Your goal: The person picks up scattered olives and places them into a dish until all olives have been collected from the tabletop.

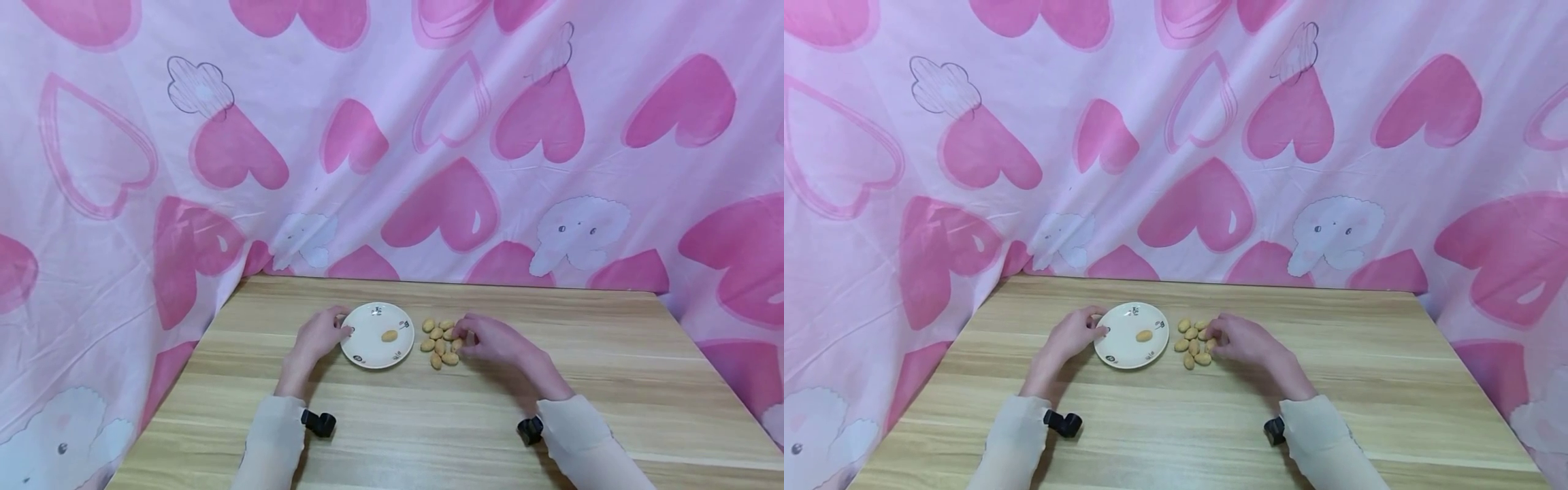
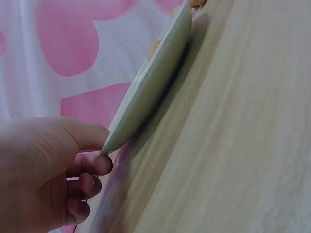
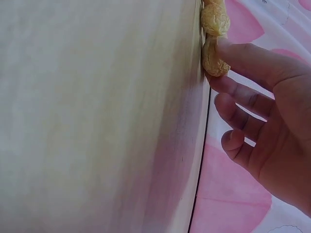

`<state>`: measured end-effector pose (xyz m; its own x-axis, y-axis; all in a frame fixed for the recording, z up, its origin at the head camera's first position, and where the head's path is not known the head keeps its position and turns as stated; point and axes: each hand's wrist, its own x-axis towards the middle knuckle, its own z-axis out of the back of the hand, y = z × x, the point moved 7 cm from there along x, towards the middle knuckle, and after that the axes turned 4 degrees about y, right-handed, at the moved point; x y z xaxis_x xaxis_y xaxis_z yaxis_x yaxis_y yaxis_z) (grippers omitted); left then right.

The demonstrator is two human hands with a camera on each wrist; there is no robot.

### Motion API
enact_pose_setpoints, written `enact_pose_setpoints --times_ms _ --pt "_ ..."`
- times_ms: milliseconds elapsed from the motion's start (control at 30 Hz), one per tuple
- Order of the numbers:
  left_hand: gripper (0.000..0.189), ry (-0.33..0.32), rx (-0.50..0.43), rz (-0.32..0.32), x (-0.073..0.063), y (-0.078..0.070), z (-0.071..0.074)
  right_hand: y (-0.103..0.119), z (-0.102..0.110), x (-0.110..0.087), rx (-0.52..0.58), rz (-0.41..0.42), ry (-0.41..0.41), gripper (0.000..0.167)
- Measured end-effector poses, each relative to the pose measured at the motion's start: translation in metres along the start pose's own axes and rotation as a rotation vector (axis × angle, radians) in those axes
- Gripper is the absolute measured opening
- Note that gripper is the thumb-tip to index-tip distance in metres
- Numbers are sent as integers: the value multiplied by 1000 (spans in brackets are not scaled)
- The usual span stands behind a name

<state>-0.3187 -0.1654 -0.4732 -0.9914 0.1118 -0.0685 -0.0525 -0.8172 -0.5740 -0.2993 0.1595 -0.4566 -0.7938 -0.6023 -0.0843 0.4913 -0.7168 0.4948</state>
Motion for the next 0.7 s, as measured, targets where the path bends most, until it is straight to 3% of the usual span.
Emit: enact_pose_setpoints --times_ms 700 --pt "42 6 3 5 1 1 0 2 5 -1 -17 -43 -49 21"
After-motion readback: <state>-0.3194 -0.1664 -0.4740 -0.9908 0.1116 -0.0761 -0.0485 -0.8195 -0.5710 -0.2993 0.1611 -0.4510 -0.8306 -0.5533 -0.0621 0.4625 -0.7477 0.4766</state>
